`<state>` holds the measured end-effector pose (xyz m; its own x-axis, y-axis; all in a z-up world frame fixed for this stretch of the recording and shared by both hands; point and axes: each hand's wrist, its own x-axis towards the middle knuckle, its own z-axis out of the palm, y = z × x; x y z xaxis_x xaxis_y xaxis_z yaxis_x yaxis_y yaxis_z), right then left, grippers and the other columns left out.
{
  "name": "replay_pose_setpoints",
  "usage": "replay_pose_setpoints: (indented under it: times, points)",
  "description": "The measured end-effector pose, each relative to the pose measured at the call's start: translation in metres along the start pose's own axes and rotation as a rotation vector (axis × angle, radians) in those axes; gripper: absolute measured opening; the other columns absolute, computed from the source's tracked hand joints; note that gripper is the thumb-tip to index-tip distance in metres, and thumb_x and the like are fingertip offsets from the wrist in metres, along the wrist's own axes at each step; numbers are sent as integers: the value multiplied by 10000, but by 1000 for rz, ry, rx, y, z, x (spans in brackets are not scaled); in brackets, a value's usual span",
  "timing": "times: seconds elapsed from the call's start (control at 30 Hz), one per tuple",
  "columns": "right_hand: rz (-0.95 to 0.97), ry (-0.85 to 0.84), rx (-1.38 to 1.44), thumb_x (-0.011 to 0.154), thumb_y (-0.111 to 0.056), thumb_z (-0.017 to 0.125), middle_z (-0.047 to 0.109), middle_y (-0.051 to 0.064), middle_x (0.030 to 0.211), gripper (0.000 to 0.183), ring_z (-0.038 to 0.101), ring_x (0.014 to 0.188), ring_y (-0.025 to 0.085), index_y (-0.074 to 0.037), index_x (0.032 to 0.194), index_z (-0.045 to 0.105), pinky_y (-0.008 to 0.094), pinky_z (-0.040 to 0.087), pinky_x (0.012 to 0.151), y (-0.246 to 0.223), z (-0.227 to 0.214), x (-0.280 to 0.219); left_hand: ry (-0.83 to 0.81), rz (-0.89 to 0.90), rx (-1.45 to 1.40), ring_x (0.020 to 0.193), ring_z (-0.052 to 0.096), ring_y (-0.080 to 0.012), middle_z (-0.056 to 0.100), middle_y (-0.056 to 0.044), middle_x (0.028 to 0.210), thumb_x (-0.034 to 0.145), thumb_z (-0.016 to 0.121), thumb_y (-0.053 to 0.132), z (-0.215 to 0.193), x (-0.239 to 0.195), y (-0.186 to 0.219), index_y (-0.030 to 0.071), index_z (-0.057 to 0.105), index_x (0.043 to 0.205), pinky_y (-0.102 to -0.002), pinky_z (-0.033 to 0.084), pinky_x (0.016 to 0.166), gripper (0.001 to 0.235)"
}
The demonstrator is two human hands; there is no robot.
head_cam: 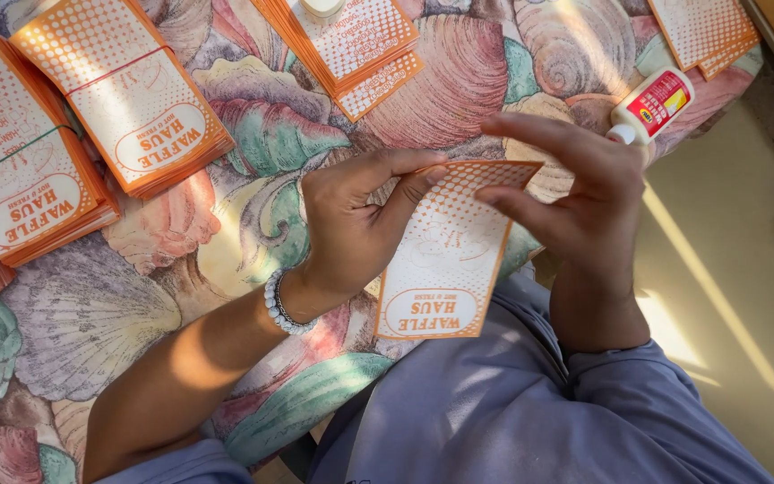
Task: Applying glue to paper bags and folding them to assemble or seal them.
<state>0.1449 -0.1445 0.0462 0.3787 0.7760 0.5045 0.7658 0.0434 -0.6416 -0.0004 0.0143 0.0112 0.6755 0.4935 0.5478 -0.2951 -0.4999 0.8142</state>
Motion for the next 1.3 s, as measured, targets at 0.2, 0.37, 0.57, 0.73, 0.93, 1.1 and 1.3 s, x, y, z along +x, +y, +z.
replay_pose_setpoints:
  times: [0.2,0.37,0.57,0.73,0.93,1.1,1.3]
  points:
    - [-338,-166,-163,981,-135,792,764,137,899,169,756,847,284,18,943,732,400,579,812,12,14,19,-78,32,44,882,772,-167,788,-47,990,1020,684,152,-1,1,-11,50,756,1041,-288,568,778,127]
    - [-319,-199,-90,969,-107,777,739,110,843,169,740,807,272,15,879,701,388,563,770,16,-1,17,-107,151,45,855,790,-209,794,-81,1005,977,757,92,0,-5,-8,54,761,1053,-319,602,747,85]
    - [28,-115,135,844,-175,854,752,158,983,397,742,914,330,-9,1155,671,480,560,858,60,-11,-26,60,33,-221,708,732,-226,767,-157,813,981,701,-6,1,2,-20,38,775,1066,-365,592,714,121]
    - [400,-112,677,593,-155,998,669,220,1258,1268,739,1006,345,12,1603,248,488,611,897,73,51,-86,98,-144,-202,870,714,-145,780,-121,841,1022,694,54,0,-3,-37,38,774,1063,-326,581,739,91]
    - [373,-325,332,853,-66,831,763,107,851,1009,734,714,189,-41,1640,200,343,588,716,54,3,-51,-129,-243,-270,891,724,-274,746,-177,963,1033,655,305,-10,11,-24,52,706,1181,-394,563,760,298]
    - [105,-713,52,865,-61,697,712,247,769,864,719,681,437,74,1591,249,533,573,648,25,-27,-18,-566,-387,-187,842,742,-356,743,-213,876,942,747,236,2,-1,-34,-18,735,1103,-402,586,743,301]
    - [243,-254,142,825,-99,861,753,142,1094,1002,698,1041,169,-84,1635,271,341,594,1032,50,-36,-35,-188,-362,-241,646,380,-33,514,98,674,984,729,198,17,-21,-38,66,797,1057,-225,313,555,165]
